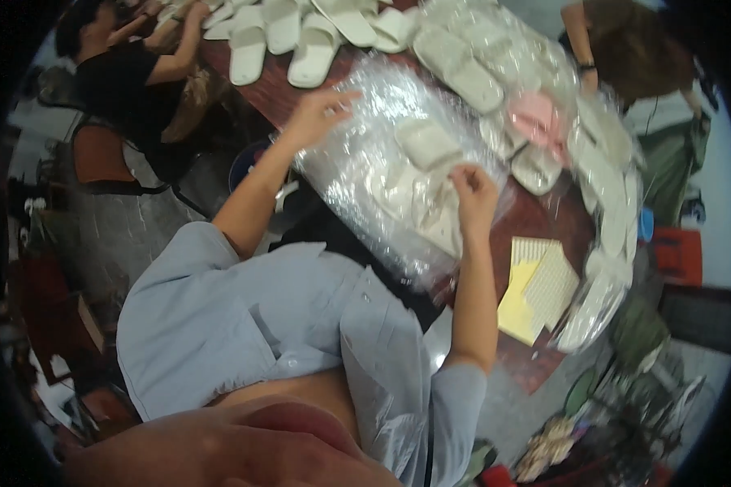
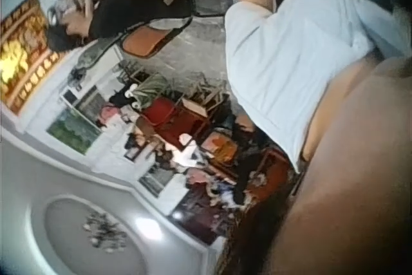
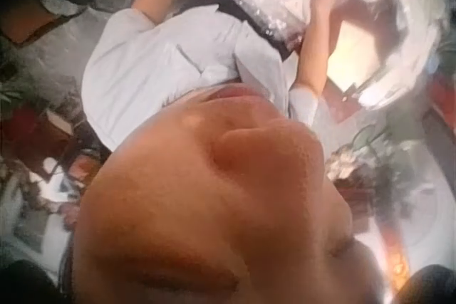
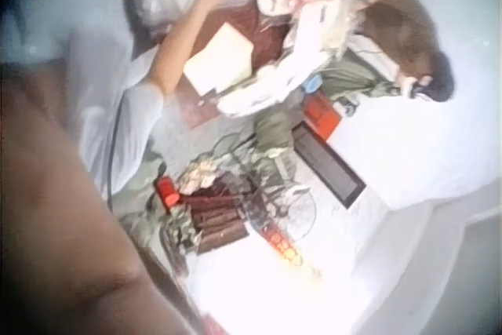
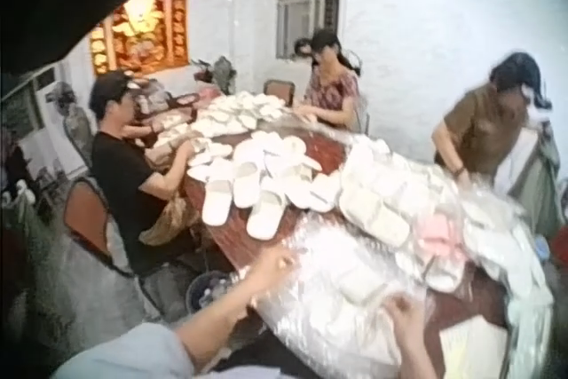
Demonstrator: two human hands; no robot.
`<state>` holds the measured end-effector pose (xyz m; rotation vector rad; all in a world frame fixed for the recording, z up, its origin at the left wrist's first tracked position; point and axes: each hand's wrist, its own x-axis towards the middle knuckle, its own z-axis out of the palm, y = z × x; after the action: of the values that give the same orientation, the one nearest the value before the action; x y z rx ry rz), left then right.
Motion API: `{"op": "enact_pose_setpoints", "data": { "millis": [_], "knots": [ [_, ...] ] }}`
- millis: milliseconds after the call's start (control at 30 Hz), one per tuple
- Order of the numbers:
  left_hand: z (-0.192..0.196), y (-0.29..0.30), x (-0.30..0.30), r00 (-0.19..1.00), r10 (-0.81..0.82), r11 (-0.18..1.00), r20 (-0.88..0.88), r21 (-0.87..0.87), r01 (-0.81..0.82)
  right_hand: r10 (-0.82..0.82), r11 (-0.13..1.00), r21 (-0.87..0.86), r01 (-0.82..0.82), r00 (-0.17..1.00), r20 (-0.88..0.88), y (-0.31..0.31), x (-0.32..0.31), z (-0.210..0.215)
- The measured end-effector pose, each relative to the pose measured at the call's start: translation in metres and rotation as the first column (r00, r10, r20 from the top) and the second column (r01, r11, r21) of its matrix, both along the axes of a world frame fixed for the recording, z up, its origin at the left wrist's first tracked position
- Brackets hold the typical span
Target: Checking and sorting finished slippers on a work table.
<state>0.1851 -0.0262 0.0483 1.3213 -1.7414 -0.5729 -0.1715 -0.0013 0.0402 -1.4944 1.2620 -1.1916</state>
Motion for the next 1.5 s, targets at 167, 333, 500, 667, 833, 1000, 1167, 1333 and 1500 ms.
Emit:
{"op": "enact_pose_setpoints", "data": {
  "millis": [167,333,500,667,833,1000,1167,1333,1500],
  "knots": [
    [0.005,0.004,0.021,0.999,0.037,0.997,0.035,0.063,-0.039,0.036,0.999,0.015,-0.051,0.863,0.504,-0.003,-0.043,0.015],
    [-0.016,0.007,0.032,0.987,0.017,0.987,0.158,0.152,-0.042,-0.033,0.999,0.031,0.017,0.743,0.669,0.008,-0.06,0.02],
    [0.002,0.011,0.033,0.931,0.004,0.994,0.365,0.1,-0.044,-0.075,0.997,0.036,0.07,0.705,0.705,0.033,-0.054,-0.005],
    [0.081,0.02,0.015,0.833,-0.044,0.995,0.551,-0.049,0.085,0.026,0.986,0.165,-0.033,0.999,0.043,0.056,-0.049,-0.012],
    [0.104,-0.002,-0.036,0.775,-0.219,0.886,0.593,-0.212,0.413,0.259,0.871,-0.149,-0.468,0.696,-0.67,0.041,-0.036,0.0],
    [0.051,-0.037,-0.065,0.702,-0.319,0.932,0.636,0.076,0.355,0.204,0.734,-0.031,-0.678,0.264,-0.943,-0.008,-0.013,-0.019],
    [-0.013,-0.034,-0.071,0.718,-0.315,0.944,0.621,0.124,0.306,0.328,0.692,-0.137,-0.709,0.478,-0.815,-0.028,0.008,-0.045],
    [-0.045,-0.026,-0.066,0.805,-0.293,0.951,0.516,0.068,0.302,0.36,0.825,-0.127,-0.551,0.685,-0.634,-0.026,0.02,-0.046],
    [-0.067,-0.019,-0.068,0.796,-0.131,0.962,0.591,-0.118,0.246,0.176,0.923,-0.004,-0.384,0.432,-0.885,0.015,-0.021,-0.03]
  ]
}}
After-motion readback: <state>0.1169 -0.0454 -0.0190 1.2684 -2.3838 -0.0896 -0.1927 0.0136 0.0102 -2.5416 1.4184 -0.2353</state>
